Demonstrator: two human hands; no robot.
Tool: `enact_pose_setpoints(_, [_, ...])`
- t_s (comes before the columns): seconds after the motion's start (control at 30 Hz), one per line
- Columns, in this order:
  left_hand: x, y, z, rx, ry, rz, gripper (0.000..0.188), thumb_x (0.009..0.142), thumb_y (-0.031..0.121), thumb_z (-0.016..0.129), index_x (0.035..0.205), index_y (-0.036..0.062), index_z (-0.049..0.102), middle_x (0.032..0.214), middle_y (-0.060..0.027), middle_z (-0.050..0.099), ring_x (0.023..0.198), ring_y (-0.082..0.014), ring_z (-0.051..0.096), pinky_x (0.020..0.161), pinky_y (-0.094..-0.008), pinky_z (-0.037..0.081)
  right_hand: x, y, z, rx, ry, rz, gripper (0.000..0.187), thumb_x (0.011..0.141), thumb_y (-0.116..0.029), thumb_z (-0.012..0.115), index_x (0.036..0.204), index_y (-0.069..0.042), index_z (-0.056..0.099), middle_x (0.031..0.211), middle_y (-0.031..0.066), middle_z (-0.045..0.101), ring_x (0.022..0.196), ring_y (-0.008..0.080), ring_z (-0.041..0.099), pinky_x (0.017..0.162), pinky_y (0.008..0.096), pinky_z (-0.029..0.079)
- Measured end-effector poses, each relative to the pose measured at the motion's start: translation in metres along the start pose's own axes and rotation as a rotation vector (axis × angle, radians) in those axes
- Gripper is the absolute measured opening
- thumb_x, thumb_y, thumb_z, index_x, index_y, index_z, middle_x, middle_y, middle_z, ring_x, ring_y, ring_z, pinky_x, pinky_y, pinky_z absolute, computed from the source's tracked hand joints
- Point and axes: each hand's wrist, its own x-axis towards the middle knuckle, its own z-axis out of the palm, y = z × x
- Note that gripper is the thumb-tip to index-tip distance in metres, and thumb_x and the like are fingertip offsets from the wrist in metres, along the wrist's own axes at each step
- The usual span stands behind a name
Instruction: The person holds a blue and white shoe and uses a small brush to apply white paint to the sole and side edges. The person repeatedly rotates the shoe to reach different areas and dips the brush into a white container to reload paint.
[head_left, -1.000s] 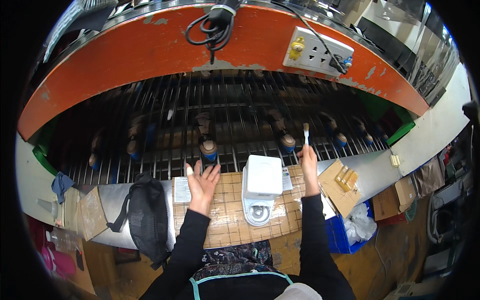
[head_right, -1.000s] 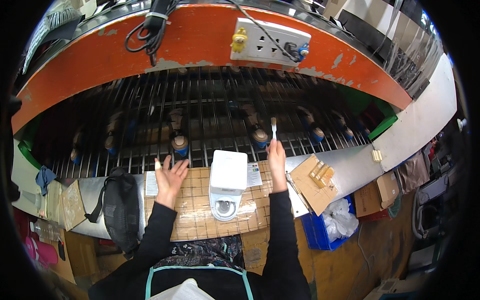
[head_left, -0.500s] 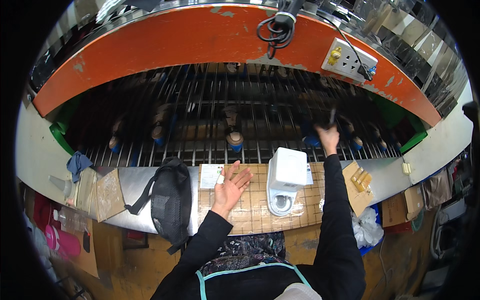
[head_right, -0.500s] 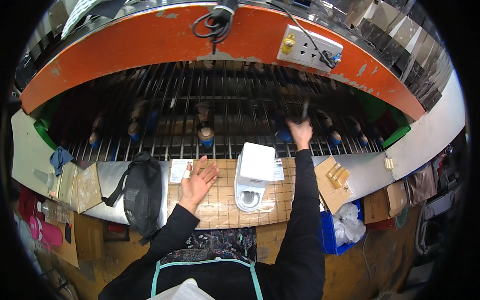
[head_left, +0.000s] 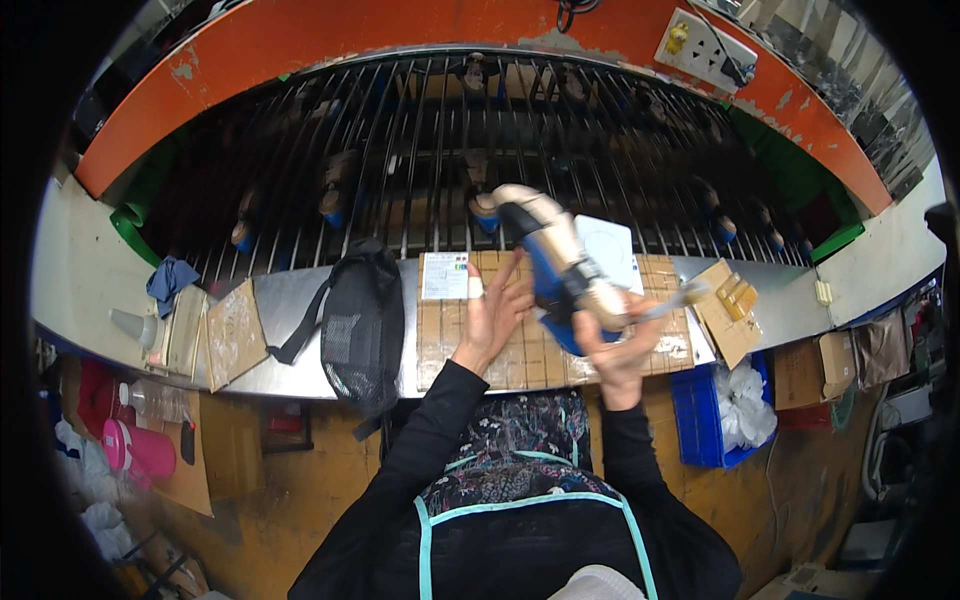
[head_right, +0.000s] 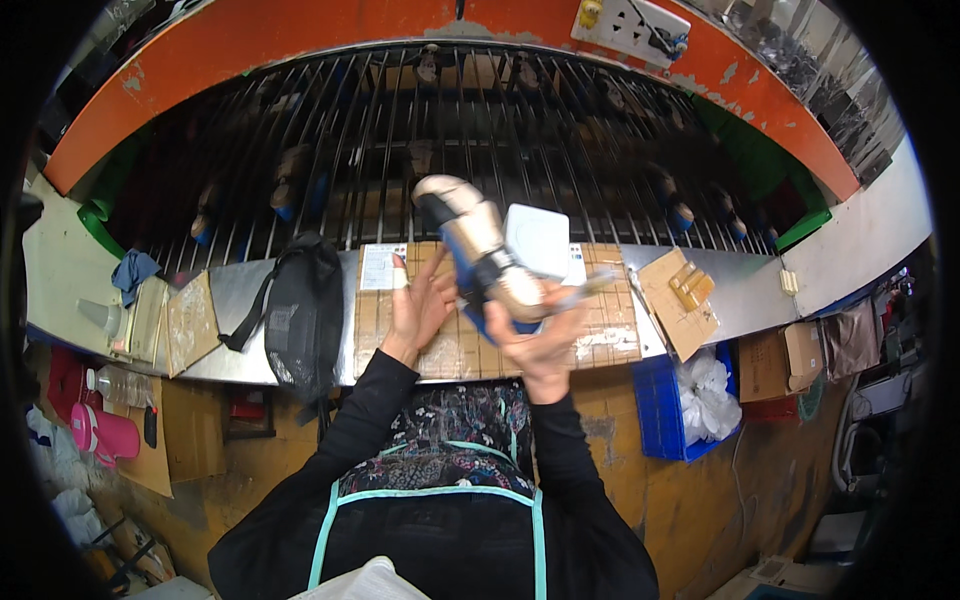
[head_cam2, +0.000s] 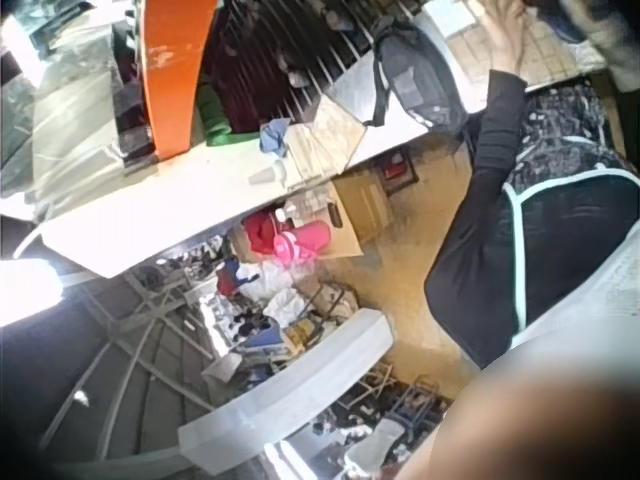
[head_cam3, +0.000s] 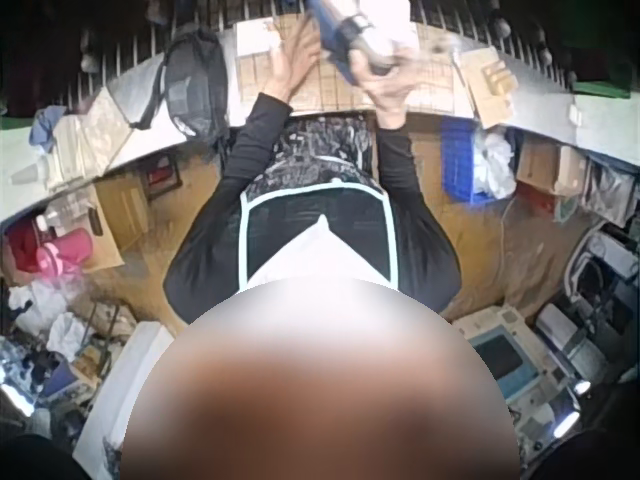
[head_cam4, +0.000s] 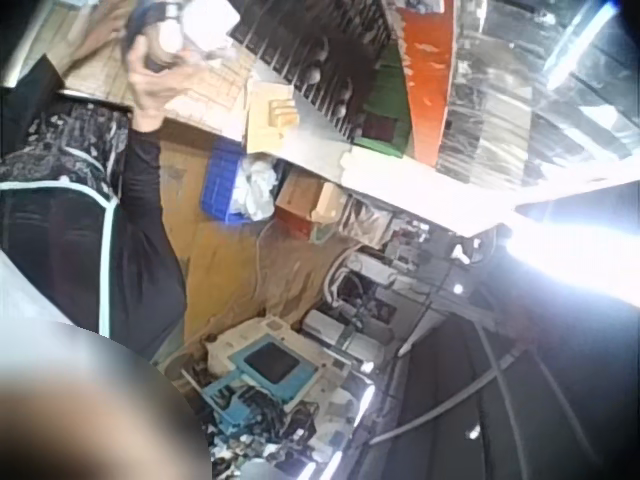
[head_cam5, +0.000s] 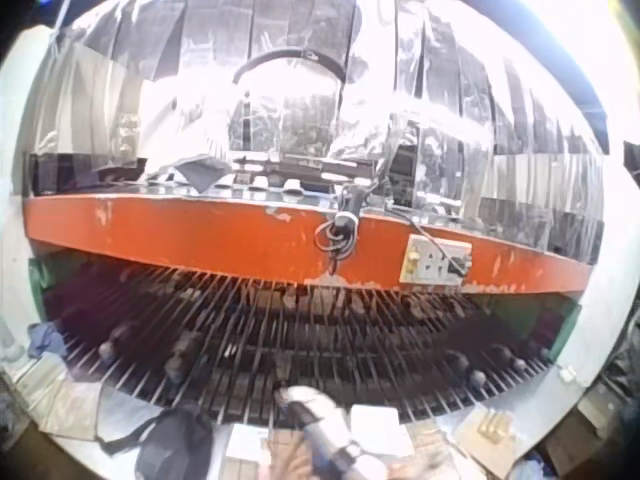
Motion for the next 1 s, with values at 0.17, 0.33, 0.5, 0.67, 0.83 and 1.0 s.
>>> enact_pose_setpoints(0.17, [-0.031, 0.015, -0.011, 0.065, 0.38, 0.124, 0.093, 0.087, 0.08, 0.022, 0.139, 0.0069, 0.042, 0.127, -0.0085, 0.056, 0.112, -0.0174, 0.056, 0.095, -0.0319, 0.047, -0.053, -0.025, 0.011, -0.031, -0.543, -0.095, 0.067, 0.067, -0.037, 0.087, 0.102, 0.004, 0.046, 0.085, 0.0138, 0.056, 0.077, 0.0298, 0.055, 0.068, 0.0383, 0.045])
enact_pose_setpoints(0.33, [-0.049, 0.003, -0.042, 0.121, 0.276, 0.274, 0.104, 0.08, 0.087, 0.027, 0.143, 0.0044, 0.037, 0.135, -0.0119, 0.051, 0.117, -0.0232, 0.054, 0.098, -0.0344, 0.046, -0.029, -0.024, 0.02, 0.017, -0.574, 0.184, 0.016, 0.098, -0.01, 0.05, 0.089, -0.001, 0.06, 0.073, 0.0157, 0.059, 0.063, 0.0319, 0.058, 0.06, 0.0365, 0.046])
enact_pose_setpoints(0.5, [-0.049, -0.008, -0.052, 0.079, 0.182, 0.333, 0.107, 0.079, 0.088, 0.026, 0.147, 0.005, 0.031, 0.144, -0.0131, 0.044, 0.124, -0.0254, 0.05, 0.103, -0.0371, 0.043, -0.006, -0.032, 0.057, -0.21, -0.384, -0.045, 0.019, 0.092, -0.011, 0.059, 0.109, -0.011, 0.068, 0.071, 0.0109, 0.057, 0.064, 0.0313, 0.063, 0.057, 0.0402, 0.048])
enact_pose_setpoints(0.67, [-0.048, -0.01, -0.059, 0.099, 0.131, 0.294, 0.109, 0.078, 0.089, 0.025, 0.146, 0.0038, 0.033, 0.14, -0.0131, 0.046, 0.121, -0.0243, 0.051, 0.101, -0.0365, 0.045, -0.01, -0.045, 0.07, -0.37, -0.438, -0.183, 0.03, 0.084, -0.007, 0.065, 0.112, -0.014, 0.069, 0.072, 0.0081, 0.056, 0.059, 0.0282, 0.062, 0.053, 0.0394, 0.047])
enact_pose_setpoints(0.83, [-0.046, -0.014, -0.062, 0.093, 0.136, 0.254, 0.113, 0.074, 0.092, 0.027, 0.142, 0.0017, 0.036, 0.133, -0.0124, 0.051, 0.115, -0.022, 0.055, 0.096, -0.035, 0.048, -0.03, -0.066, 0.046, -0.416, -0.482, -0.145, 0.032, 0.084, -0.006, 0.065, 0.115, -0.013, 0.069, 0.071, 0.0087, 0.058, 0.057, 0.0276, 0.06, 0.052, 0.0379, 0.046])
enact_pose_setpoints(1.0, [-0.046, -0.015, -0.056, 0.028, 0.078, 0.232, 0.112, 0.072, 0.093, 0.029, 0.134, 0.0013, 0.043, 0.118, -0.0096, 0.058, 0.102, -0.0186, 0.06, 0.086, -0.0312, 0.052, -0.027, -0.074, 0.025, 0.004, -0.521, 0.283, 0.022, 0.093, -0.011, 0.06, 0.113, -0.007, 0.068, 0.066, 0.0041, 0.056, 0.053, 0.0132, 0.054, 0.051, 0.0287, 0.044])
